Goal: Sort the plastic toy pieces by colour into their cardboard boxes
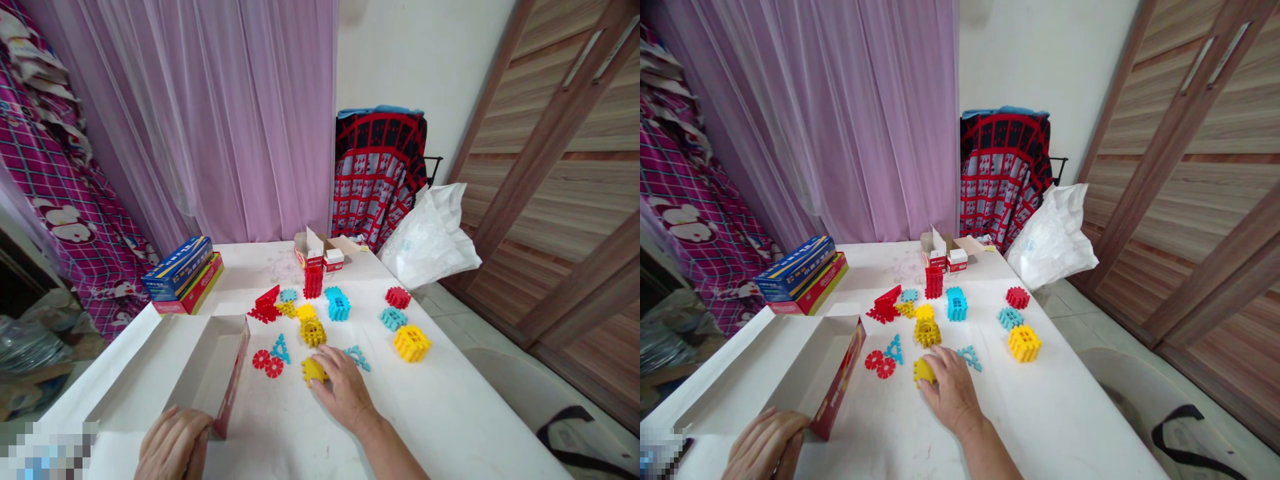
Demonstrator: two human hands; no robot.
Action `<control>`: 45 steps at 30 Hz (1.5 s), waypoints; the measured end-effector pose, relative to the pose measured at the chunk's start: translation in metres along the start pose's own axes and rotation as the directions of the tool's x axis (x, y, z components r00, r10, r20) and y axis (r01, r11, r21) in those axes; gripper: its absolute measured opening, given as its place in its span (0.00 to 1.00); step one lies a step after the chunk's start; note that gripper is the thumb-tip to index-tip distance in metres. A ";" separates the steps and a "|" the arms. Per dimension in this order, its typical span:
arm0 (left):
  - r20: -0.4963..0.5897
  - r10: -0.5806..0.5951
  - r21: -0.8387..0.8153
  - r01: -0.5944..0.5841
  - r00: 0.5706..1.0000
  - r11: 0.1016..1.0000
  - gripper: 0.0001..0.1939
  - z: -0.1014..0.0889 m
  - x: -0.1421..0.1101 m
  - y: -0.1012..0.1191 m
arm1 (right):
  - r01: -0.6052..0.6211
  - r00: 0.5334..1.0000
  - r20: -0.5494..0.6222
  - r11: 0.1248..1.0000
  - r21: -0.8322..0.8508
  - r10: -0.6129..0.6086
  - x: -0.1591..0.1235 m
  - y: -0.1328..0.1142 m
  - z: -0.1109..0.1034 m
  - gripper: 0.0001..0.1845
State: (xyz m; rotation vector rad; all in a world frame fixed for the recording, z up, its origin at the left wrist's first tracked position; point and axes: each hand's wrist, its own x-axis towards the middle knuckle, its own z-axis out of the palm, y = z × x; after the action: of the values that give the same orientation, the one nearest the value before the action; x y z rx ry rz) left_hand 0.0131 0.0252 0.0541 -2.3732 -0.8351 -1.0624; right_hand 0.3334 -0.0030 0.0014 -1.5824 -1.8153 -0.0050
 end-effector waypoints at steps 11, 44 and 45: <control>0.068 -0.128 -0.041 0.131 0.989 0.991 0.07 -0.003 0.000 0.009 | -0.013 0.996 0.093 1.000 -0.001 0.013 0.001 -0.001 -0.001 0.20; 0.030 -0.050 -0.034 0.051 0.998 0.998 0.06 0.002 -0.006 -0.001 | -0.141 0.975 0.171 0.990 0.001 0.139 0.006 -0.011 -0.012 0.24; 0.026 -0.044 -0.033 0.045 0.999 0.998 0.06 0.002 -0.006 -0.002 | -0.143 0.975 0.171 0.990 0.006 0.139 0.006 -0.012 -0.013 0.24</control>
State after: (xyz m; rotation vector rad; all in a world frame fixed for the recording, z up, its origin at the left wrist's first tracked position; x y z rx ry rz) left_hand 0.0100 0.0255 0.0487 -2.4108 -0.8901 -1.0740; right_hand 0.3299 -0.0067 0.0193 -1.7403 -1.8199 0.2183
